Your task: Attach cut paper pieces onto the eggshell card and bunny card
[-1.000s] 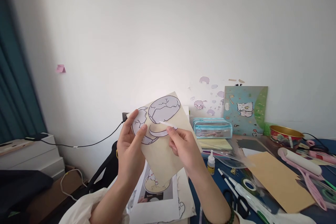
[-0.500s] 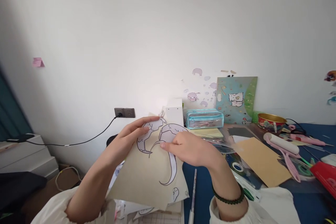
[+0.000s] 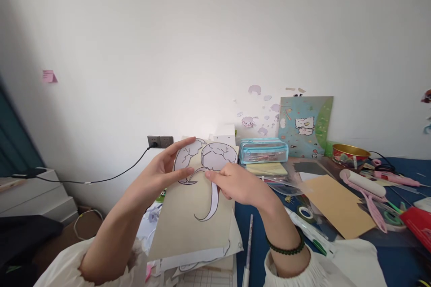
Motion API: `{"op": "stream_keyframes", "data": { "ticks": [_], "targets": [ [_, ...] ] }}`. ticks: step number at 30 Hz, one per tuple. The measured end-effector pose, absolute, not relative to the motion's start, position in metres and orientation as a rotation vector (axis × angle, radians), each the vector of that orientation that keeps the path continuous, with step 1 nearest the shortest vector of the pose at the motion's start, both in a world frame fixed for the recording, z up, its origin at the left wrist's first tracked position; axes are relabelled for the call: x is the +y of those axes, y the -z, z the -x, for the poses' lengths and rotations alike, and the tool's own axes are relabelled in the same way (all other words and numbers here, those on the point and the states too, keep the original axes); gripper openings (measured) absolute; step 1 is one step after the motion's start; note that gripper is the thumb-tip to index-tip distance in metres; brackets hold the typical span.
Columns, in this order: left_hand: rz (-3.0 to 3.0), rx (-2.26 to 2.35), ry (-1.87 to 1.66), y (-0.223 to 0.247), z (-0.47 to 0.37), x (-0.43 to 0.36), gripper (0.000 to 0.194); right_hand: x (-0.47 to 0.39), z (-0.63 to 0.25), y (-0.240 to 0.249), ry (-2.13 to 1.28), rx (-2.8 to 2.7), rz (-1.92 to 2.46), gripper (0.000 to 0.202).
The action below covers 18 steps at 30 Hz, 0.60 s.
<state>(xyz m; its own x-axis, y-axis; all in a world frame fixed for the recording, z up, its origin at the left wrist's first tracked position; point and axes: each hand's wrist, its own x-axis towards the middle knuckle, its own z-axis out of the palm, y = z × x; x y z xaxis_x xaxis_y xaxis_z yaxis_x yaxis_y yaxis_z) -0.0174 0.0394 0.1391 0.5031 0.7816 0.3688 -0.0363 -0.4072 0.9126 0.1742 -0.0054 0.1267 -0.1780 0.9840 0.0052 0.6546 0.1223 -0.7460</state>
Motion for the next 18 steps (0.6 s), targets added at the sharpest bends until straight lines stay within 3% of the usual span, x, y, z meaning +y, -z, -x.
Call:
{"op": "stream_keyframes", "data": {
  "ticks": [11, 18],
  "targets": [
    [-1.710, 0.635, -1.206, -0.137, 0.013, 0.039, 0.055, 0.005, -0.168, -0.122, -1.034, -1.750, 1.416, 0.061],
    [-1.520, 0.559, -1.509, -0.134, 0.007, 0.040, 0.052, 0.020, -0.157, -0.108, -1.341, -1.530, 0.872, 0.061]
  ]
}}
